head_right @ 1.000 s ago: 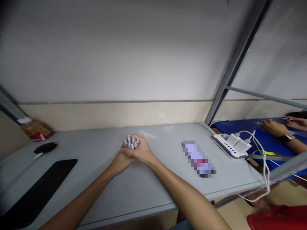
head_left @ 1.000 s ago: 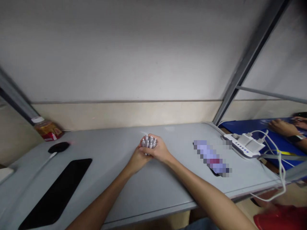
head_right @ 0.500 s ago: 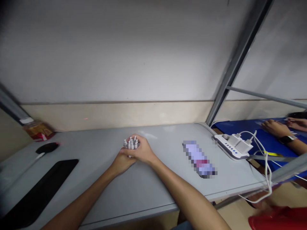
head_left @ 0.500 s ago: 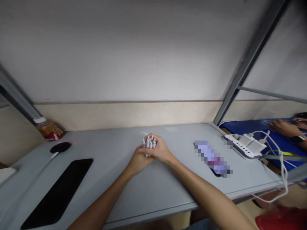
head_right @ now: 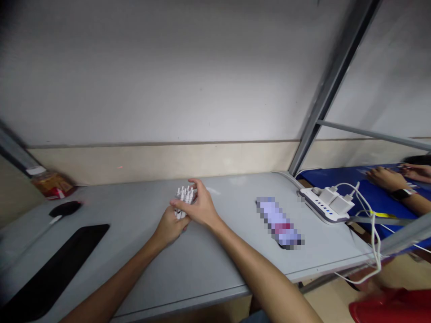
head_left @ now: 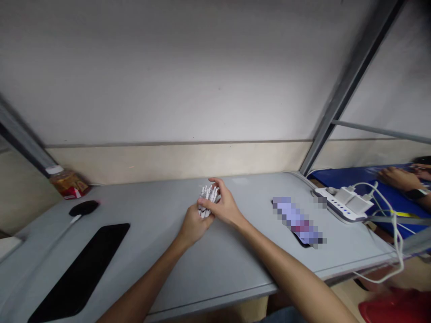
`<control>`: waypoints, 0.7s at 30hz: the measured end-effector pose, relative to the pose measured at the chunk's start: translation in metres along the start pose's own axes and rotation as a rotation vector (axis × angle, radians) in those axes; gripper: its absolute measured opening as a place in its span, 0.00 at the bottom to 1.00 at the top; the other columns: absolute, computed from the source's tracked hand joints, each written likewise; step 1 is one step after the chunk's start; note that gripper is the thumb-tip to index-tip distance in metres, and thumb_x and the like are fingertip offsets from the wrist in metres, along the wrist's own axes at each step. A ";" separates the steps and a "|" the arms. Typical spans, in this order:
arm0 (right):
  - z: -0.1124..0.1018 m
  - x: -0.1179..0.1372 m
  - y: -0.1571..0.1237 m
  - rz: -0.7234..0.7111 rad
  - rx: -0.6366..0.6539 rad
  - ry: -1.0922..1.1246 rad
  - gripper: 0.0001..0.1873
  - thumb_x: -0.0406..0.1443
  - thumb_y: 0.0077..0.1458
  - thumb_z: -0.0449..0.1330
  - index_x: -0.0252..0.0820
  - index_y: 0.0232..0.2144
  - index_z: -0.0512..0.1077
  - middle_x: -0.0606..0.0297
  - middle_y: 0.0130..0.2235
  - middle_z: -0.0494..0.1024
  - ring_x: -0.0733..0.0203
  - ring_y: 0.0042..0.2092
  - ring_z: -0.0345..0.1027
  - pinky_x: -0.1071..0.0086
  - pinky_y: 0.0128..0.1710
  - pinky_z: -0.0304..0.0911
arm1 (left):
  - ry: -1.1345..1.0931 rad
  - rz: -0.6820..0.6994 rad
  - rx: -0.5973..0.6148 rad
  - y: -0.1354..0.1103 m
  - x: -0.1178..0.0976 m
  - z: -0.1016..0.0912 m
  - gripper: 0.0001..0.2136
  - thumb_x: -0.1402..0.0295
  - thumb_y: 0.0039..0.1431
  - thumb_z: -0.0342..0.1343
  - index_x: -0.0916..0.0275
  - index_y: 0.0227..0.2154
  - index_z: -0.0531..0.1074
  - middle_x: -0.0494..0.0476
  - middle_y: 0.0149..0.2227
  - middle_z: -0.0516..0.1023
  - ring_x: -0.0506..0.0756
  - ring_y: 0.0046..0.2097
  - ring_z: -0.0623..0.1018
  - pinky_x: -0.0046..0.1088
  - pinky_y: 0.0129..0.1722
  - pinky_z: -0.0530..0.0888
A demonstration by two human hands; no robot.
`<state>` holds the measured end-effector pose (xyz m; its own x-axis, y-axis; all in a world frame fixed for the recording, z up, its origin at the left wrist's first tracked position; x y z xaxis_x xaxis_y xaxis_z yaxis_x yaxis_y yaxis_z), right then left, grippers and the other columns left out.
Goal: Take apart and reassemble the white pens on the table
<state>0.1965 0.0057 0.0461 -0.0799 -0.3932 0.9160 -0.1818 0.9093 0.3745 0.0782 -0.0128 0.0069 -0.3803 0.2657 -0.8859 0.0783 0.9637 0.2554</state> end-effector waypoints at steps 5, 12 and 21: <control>0.000 -0.003 -0.001 -0.017 -0.060 -0.134 0.28 0.48 0.42 0.66 0.42 0.43 0.67 0.71 0.28 0.68 0.65 0.29 0.60 0.72 0.29 0.58 | 0.216 0.084 -0.040 0.001 0.002 -0.003 0.09 0.70 0.48 0.54 0.65 0.33 0.72 0.57 0.31 0.79 0.56 0.34 0.78 0.27 0.33 0.71; -0.001 -0.014 0.004 -0.072 -0.073 -0.087 0.08 0.39 0.47 0.59 0.41 0.29 0.67 0.73 0.24 0.65 0.68 0.26 0.57 0.74 0.27 0.56 | 0.226 0.014 -0.016 -0.001 0.006 -0.001 0.18 0.69 0.47 0.57 0.63 0.43 0.68 0.54 0.33 0.79 0.54 0.33 0.78 0.25 0.30 0.71; -0.002 -0.034 0.015 0.022 -0.055 0.041 0.05 0.36 0.43 0.58 0.40 0.24 0.67 0.73 0.22 0.65 0.67 0.26 0.57 0.75 0.26 0.55 | 0.040 -0.111 0.175 -0.001 0.006 0.001 0.14 0.63 0.51 0.57 0.61 0.41 0.68 0.48 0.27 0.74 0.47 0.21 0.69 0.21 0.20 0.65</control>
Point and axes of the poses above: each hand's wrist, its own y-axis towards the middle knuckle, its own z-axis out of the palm, x = y × z, the point moved 2 cm from there along y, towards the middle knuckle
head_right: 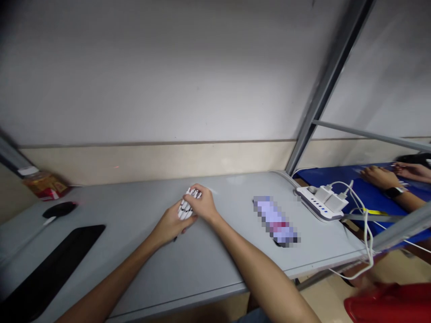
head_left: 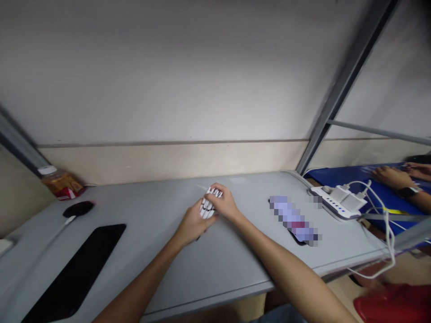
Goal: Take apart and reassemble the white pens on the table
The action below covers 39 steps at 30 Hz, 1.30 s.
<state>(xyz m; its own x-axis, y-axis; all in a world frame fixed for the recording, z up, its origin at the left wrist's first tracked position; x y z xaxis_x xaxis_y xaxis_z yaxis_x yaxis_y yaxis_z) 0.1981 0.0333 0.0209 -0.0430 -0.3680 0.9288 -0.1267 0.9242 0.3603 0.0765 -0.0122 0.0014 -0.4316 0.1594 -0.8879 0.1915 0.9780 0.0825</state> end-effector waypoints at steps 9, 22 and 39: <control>0.004 -0.015 -0.004 0.269 0.292 0.040 0.10 0.39 0.46 0.57 0.36 0.23 0.71 0.70 0.22 0.70 0.69 0.23 0.60 0.76 0.23 0.53 | 0.261 0.154 -0.034 0.000 -0.003 -0.021 0.17 0.56 0.49 0.59 0.62 0.36 0.67 0.51 0.31 0.72 0.53 0.32 0.71 0.27 0.31 0.67; 0.003 -0.031 0.002 0.049 0.252 -0.418 0.28 0.40 0.45 0.65 0.36 0.49 0.71 0.55 0.45 0.76 0.57 0.43 0.69 0.65 0.45 0.63 | 0.640 -0.013 -0.208 0.013 0.028 -0.024 0.29 0.53 0.50 0.57 0.62 0.53 0.61 0.63 0.53 0.67 0.65 0.56 0.63 0.43 0.51 0.61; -0.006 -0.022 0.002 0.005 0.270 -0.609 0.18 0.28 0.42 0.62 0.37 0.40 0.76 0.57 0.41 0.75 0.61 0.35 0.68 0.68 0.40 0.63 | 0.674 -0.007 -0.117 0.020 0.038 -0.038 0.26 0.49 0.54 0.52 0.55 0.53 0.65 0.62 0.58 0.62 0.65 0.59 0.60 0.48 0.54 0.60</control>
Point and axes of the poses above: each hand's wrist, its own y-axis towards the middle knuckle, its own z-axis out of the palm, x = y × z, the point moved 2 cm from there along y, towards the middle knuckle
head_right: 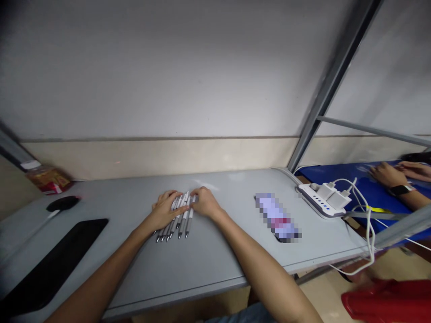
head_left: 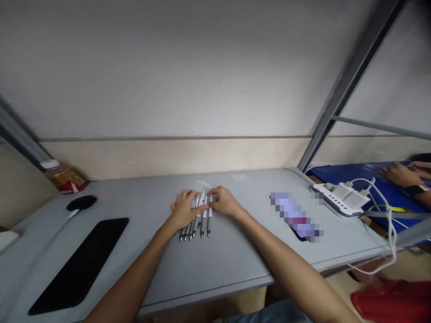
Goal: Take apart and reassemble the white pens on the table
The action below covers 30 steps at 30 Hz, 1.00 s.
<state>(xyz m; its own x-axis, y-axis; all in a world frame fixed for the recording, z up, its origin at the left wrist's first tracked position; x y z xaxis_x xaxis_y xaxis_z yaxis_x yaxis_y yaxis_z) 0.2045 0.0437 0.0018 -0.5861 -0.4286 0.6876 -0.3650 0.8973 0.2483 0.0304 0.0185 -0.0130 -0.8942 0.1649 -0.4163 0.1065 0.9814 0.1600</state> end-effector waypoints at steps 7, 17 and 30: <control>-0.002 0.004 -0.003 -0.097 0.020 0.016 0.21 0.25 0.43 0.59 0.39 0.42 0.75 0.56 0.45 0.76 0.59 0.39 0.70 0.67 0.44 0.63 | 0.063 0.021 0.014 -0.003 0.000 -0.001 0.26 0.49 0.60 0.45 0.57 0.56 0.64 0.65 0.64 0.55 0.66 0.63 0.56 0.51 0.56 0.56; 0.004 0.017 -0.011 -0.274 0.111 -0.105 0.17 0.23 0.48 0.54 0.39 0.38 0.76 0.56 0.43 0.77 0.58 0.44 0.69 0.68 0.48 0.60 | 0.001 0.027 0.036 -0.007 -0.013 -0.013 0.22 0.60 0.61 0.45 0.56 0.58 0.60 0.62 0.65 0.55 0.63 0.64 0.56 0.51 0.58 0.57; 0.003 0.017 -0.014 -0.286 0.123 -0.175 0.12 0.26 0.51 0.54 0.36 0.37 0.73 0.57 0.38 0.74 0.61 0.38 0.67 0.70 0.41 0.59 | 0.033 0.073 0.057 -0.005 -0.009 -0.011 0.20 0.57 0.62 0.44 0.51 0.56 0.64 0.59 0.62 0.60 0.62 0.63 0.57 0.51 0.57 0.57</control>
Point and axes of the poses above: each hand's wrist, its own y-axis towards the middle knuckle, its own z-axis out of the palm, x = y × z, the point moved 2 cm from there along y, towards the middle knuckle
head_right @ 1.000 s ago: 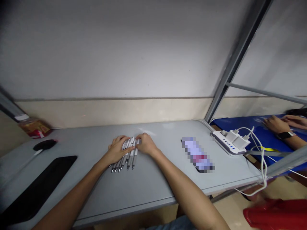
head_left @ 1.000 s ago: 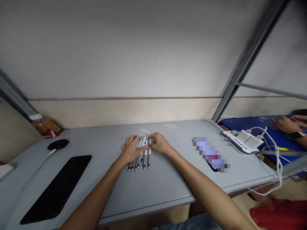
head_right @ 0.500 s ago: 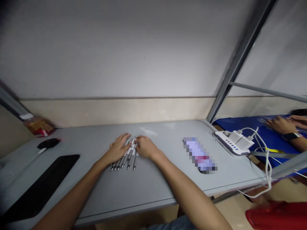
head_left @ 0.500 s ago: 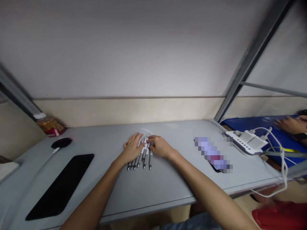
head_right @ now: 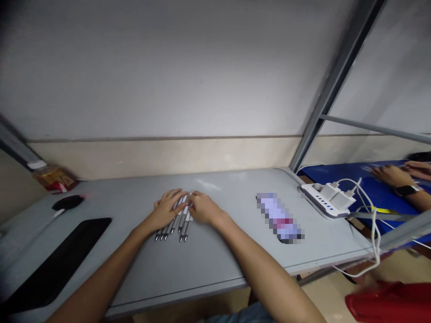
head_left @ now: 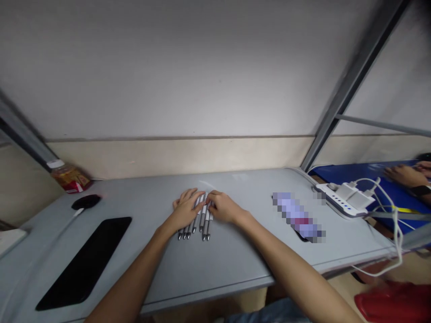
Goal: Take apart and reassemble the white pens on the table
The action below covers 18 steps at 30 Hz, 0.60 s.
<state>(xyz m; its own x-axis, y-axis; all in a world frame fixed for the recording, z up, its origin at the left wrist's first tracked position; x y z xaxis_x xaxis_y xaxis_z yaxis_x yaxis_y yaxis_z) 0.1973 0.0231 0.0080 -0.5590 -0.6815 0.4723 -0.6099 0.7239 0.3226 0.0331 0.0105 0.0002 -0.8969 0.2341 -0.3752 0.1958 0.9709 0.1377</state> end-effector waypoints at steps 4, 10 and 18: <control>-0.001 0.000 -0.001 -0.025 0.000 0.042 0.16 0.25 0.53 0.54 0.38 0.43 0.73 0.56 0.44 0.73 0.60 0.44 0.67 0.69 0.46 0.59 | 0.046 -0.009 0.002 0.001 0.002 0.003 0.19 0.56 0.61 0.46 0.50 0.54 0.66 0.58 0.62 0.60 0.63 0.63 0.56 0.51 0.56 0.57; 0.001 -0.004 -0.001 -0.032 0.009 0.052 0.17 0.25 0.52 0.54 0.36 0.44 0.73 0.55 0.44 0.74 0.60 0.44 0.67 0.68 0.47 0.59 | 0.058 0.011 0.008 0.001 0.004 0.005 0.20 0.54 0.61 0.46 0.50 0.55 0.64 0.58 0.63 0.59 0.63 0.63 0.57 0.51 0.56 0.58; 0.002 -0.011 -0.001 0.067 -0.062 0.135 0.22 0.29 0.51 0.60 0.38 0.50 0.68 0.57 0.44 0.69 0.61 0.42 0.65 0.66 0.47 0.60 | 0.035 0.021 0.071 0.000 0.004 0.001 0.23 0.53 0.60 0.46 0.51 0.57 0.61 0.59 0.64 0.56 0.63 0.65 0.53 0.53 0.57 0.56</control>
<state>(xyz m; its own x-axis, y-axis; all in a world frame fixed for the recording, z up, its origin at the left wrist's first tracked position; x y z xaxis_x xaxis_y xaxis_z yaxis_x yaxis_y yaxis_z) 0.2032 0.0301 0.0010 -0.5141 -0.6142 0.5987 -0.5358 0.7751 0.3350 0.0303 0.0113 -0.0023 -0.9054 0.2538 -0.3403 0.2414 0.9672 0.0790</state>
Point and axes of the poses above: each hand's wrist, its own y-axis towards the middle knuckle, its own z-axis out of the palm, x = y × z, the point moved 2 cm from there along y, towards the middle knuckle
